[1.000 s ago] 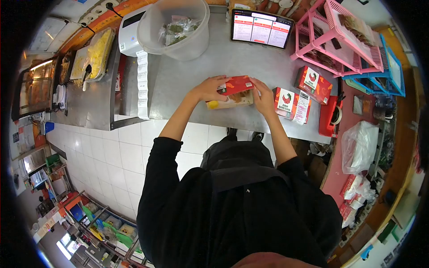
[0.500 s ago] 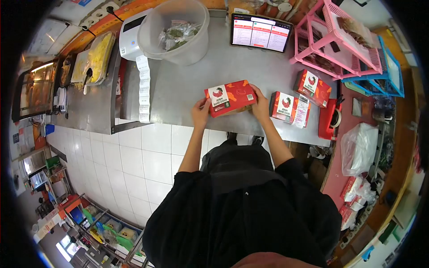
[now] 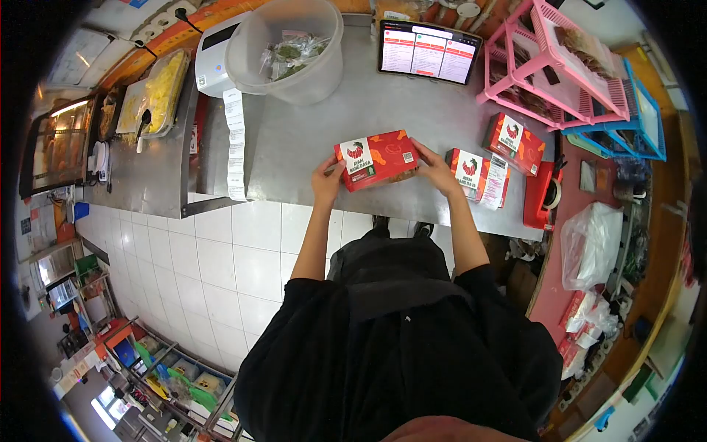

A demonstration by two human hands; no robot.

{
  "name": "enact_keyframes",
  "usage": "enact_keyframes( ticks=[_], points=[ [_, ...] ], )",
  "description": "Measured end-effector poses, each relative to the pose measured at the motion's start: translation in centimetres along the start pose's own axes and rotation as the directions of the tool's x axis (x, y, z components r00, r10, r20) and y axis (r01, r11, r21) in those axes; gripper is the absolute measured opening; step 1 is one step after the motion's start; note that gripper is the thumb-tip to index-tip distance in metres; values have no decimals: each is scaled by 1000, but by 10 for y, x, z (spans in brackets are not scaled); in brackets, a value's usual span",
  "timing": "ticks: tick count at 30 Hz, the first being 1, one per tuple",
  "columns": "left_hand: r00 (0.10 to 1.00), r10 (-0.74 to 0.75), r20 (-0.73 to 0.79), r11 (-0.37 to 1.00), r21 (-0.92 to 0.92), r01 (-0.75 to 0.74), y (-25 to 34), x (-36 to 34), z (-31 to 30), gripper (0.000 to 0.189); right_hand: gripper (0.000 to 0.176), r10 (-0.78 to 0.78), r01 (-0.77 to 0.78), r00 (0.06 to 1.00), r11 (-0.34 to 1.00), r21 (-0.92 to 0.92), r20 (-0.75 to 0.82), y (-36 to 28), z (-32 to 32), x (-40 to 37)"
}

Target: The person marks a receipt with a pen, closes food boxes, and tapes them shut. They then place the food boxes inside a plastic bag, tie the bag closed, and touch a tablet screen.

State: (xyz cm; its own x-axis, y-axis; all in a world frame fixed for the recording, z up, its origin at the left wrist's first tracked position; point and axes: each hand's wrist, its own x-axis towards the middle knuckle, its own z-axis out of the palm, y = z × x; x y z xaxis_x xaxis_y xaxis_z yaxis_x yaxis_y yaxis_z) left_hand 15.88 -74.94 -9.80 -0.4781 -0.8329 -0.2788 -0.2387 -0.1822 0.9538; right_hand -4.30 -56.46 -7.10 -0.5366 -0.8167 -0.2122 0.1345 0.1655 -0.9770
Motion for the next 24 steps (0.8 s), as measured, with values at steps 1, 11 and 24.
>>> enact_keyframes(
  ticks=[1, 11, 24],
  points=[
    [999, -42, 31, 998, -41, 43, 0, 0, -1, 39, 58, 188, -216, 974, 943, 252, 130, 1, -5, 0],
    [990, -119, 78, 989, -77, 125, 19, -3, -1, 41, 46, 308, -324, 945, 849, -417, -109, -5, 5, 48],
    [985, -124, 118, 991, -31, 128, 26, -1, -6, 40, 40, 299, -285, 929, 954, 94, -220, 15, 13, 37]
  ],
)
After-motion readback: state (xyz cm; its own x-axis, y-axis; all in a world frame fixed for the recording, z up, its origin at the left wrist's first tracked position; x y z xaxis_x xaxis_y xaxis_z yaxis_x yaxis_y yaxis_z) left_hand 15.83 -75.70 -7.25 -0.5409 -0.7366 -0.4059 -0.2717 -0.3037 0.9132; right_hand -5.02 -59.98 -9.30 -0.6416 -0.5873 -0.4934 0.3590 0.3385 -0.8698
